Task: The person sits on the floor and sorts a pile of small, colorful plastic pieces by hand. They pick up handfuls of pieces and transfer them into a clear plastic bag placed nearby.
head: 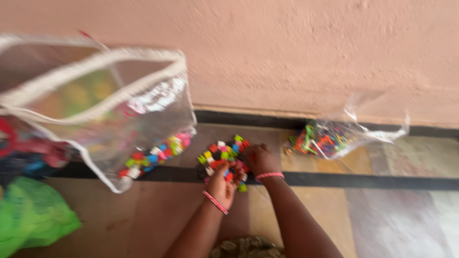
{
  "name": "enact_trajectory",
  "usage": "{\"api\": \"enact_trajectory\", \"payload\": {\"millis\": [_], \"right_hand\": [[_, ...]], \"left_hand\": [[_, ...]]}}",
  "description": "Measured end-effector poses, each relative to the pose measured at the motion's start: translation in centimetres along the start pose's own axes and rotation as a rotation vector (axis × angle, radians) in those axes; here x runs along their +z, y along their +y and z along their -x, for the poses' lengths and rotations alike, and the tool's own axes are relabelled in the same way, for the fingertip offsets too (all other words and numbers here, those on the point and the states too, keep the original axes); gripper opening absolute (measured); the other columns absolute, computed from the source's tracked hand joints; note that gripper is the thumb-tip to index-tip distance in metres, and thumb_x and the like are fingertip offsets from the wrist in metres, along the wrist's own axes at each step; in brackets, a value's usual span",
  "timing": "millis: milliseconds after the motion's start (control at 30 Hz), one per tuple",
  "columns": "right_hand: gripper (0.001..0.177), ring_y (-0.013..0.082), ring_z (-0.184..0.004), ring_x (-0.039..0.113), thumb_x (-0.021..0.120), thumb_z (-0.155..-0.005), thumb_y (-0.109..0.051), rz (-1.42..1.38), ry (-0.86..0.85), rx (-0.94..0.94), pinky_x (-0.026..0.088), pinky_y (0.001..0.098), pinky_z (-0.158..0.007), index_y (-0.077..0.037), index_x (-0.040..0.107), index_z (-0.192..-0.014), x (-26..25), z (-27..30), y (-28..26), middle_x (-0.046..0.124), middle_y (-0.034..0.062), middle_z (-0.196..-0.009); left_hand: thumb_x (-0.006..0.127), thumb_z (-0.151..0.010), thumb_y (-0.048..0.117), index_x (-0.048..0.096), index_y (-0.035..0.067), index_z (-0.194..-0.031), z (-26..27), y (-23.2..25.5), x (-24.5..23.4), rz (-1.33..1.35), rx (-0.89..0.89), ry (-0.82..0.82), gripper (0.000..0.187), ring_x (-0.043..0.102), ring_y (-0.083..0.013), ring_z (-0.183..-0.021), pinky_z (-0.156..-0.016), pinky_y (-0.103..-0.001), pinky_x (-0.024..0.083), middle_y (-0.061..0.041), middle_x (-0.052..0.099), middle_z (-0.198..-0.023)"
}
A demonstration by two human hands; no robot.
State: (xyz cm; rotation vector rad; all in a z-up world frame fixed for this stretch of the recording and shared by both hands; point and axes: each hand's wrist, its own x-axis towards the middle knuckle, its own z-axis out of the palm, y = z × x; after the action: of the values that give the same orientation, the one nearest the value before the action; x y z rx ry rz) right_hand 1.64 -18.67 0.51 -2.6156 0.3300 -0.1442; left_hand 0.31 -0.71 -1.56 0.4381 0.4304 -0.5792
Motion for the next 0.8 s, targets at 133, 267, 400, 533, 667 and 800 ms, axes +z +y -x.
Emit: {"api": "enact_trajectory", "payload": {"millis": [133, 267, 400, 533, 667, 800], "right_hand": [[0.021, 0.0180, -0.083, 0.074, 0.078, -0.084, -0.023, -0.548, -0.213, 0.091, 0.060, 0.0336, -0.075, -0.011, 0.072, -0.101, -0.8, -1.8, -0.1, 0.075, 0.0038, -0.097], [0.026, 0.0108, -0.081, 0.074, 0.072, -0.088, -0.016, -0.955, -0.567, 0.111, 0.059, 0.0297, -0.069, -0.010, 0.068, -0.112, -4.2, -1.5, -2.5, 0.075, 0.0018, -0.095], [0.030, 0.0114, -0.068, 0.063, 0.071, -0.093, -0.020, -0.794, -0.427, 0.175, 0.054, 0.0286, -0.065, -0.005, 0.073, -0.119, -5.5, -1.8, -3.8, 0.073, 0.0042, -0.090], [0.030, 0.0115, -0.069, 0.061, 0.068, -0.093, -0.021, -0.770, -0.375, 0.235, 0.053, 0.0290, -0.064, -0.007, 0.071, -0.119, -5.0, -2.1, -2.6, 0.075, 0.0029, -0.093], [0.031, 0.0116, -0.071, 0.064, 0.070, -0.091, -0.022, -0.708, -0.388, 0.165, 0.053, 0.0296, -0.063, -0.008, 0.071, -0.119, -4.7, -2.1, -2.7, 0.076, 0.0036, -0.092], [0.033, 0.0122, -0.073, 0.066, 0.072, -0.090, -0.021, -0.640, -0.377, 0.145, 0.055, 0.0297, -0.066, -0.007, 0.071, -0.120, -4.6, -1.6, -3.3, 0.076, 0.0039, -0.092]], "left_hand": [[0.059, -0.097, 0.029, 0.063, 0.008, -0.109, 0.9, 1.2, 2.3, -0.021, 0.027, 0.073, 0.025, 0.069, -0.0221, -0.092, -0.082, -0.039, 0.061, -0.009, 0.070, -0.100], [0.057, -0.093, 0.041, 0.063, 0.015, -0.107, 2.4, 3.4, 4.5, -0.045, 0.003, 0.073, 0.030, 0.069, -0.0190, -0.085, -0.068, -0.033, 0.057, -0.004, 0.071, -0.100], [0.065, -0.096, 0.044, 0.066, 0.014, -0.101, 4.0, 5.3, 5.3, -0.132, 0.069, 0.012, 0.031, 0.057, -0.0101, -0.060, -0.046, -0.023, 0.039, 0.000, 0.065, -0.084], [0.070, -0.099, 0.039, 0.063, 0.012, -0.093, 7.1, 9.0, 8.7, -0.334, 0.341, -0.049, 0.029, 0.046, -0.0037, -0.051, -0.041, -0.020, 0.033, 0.002, 0.058, -0.072], [0.065, -0.096, 0.045, 0.065, 0.012, -0.087, 11.6, 18.1, 15.6, -0.587, 0.815, 0.070, 0.034, 0.046, -0.0067, -0.044, -0.040, -0.023, 0.035, 0.002, 0.050, -0.058], [0.055, -0.106, 0.045, 0.065, 0.006, -0.095, 15.7, 28.3, 21.1, -1.042, 1.410, 0.176, 0.042, 0.055, -0.0097, -0.073, -0.067, -0.029, 0.045, 0.000, 0.060, -0.078]]}}
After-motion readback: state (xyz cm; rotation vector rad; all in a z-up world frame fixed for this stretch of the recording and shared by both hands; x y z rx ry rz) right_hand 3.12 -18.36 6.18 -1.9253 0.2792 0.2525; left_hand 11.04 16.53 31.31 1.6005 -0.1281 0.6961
